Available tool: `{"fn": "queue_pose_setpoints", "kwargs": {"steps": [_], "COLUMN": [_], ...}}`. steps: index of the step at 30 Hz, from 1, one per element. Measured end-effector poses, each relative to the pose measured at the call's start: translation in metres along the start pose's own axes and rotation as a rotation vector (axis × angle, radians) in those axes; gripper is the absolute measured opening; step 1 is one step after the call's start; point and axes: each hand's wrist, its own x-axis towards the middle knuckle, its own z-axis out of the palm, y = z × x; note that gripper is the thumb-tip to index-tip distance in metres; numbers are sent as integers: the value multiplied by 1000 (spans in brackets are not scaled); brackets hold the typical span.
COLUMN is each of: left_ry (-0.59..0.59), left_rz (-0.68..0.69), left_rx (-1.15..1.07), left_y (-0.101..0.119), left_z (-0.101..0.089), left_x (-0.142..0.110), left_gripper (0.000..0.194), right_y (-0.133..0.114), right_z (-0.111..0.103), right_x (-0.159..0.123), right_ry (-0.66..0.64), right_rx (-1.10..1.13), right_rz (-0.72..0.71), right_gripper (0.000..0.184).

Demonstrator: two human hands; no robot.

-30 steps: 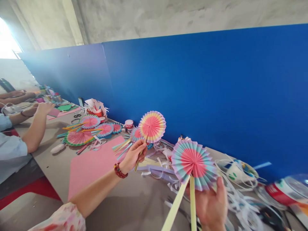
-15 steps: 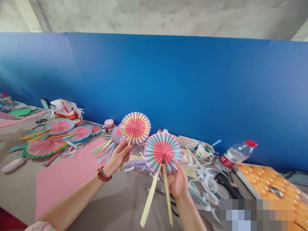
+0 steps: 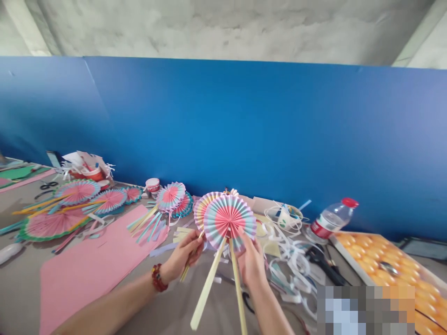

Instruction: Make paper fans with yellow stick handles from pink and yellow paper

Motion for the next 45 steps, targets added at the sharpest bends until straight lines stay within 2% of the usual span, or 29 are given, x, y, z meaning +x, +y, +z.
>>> {"fn": "queue_pose_setpoints", "kwargs": {"steps": [3, 7, 13, 17, 22, 28, 33, 37, 39, 42, 45], "left_ry": [-36, -87, -154, -171, -140, -171, -174, -164, -164, -157, -159], "left_rz": [-48, -69, -3, 63, -10, -34, -42, -33, -26, -14, -14], "left_rx": [-50, -100, -88, -20, -88, -148, -173, -191, -198, -194, -181], "left_y": [-9, -19, -19, -21, -25, -17, -13, -12, -12, -10, -6], "left_z": [2, 5, 10, 15, 14, 12, 13, 12, 11, 8, 7], "left_x": [-3, -6, -12, -14, -12, -12, -12, -11, -10, -10, -10], "left_gripper": [42, 45, 51, 54, 51, 41, 39, 44, 47, 46, 48], "right_y": [6, 14, 23, 30, 37, 17, 1, -1, -5, -14, -20], "right_z": [0, 1, -1, 0, -1, 3, 1, -10, -13, -11, -5], "right_x": [-2, -5, -7, -10, -10, -15, -15, -11, -9, -8, -9], "right_ry": [12, 65, 25, 15, -73, -156, -253, -183, -156, -242, -298], "right_rx": [-6, -157, -327, -336, -341, -555, -734, -1032, -1173, -1236, -1207], "right_rz": [21, -22, -178, -178, -183, -323, -449, -578, -707, -949, -1045], "right_gripper": [40, 44, 40, 44, 53, 60, 75, 82, 74, 47, 33]}}
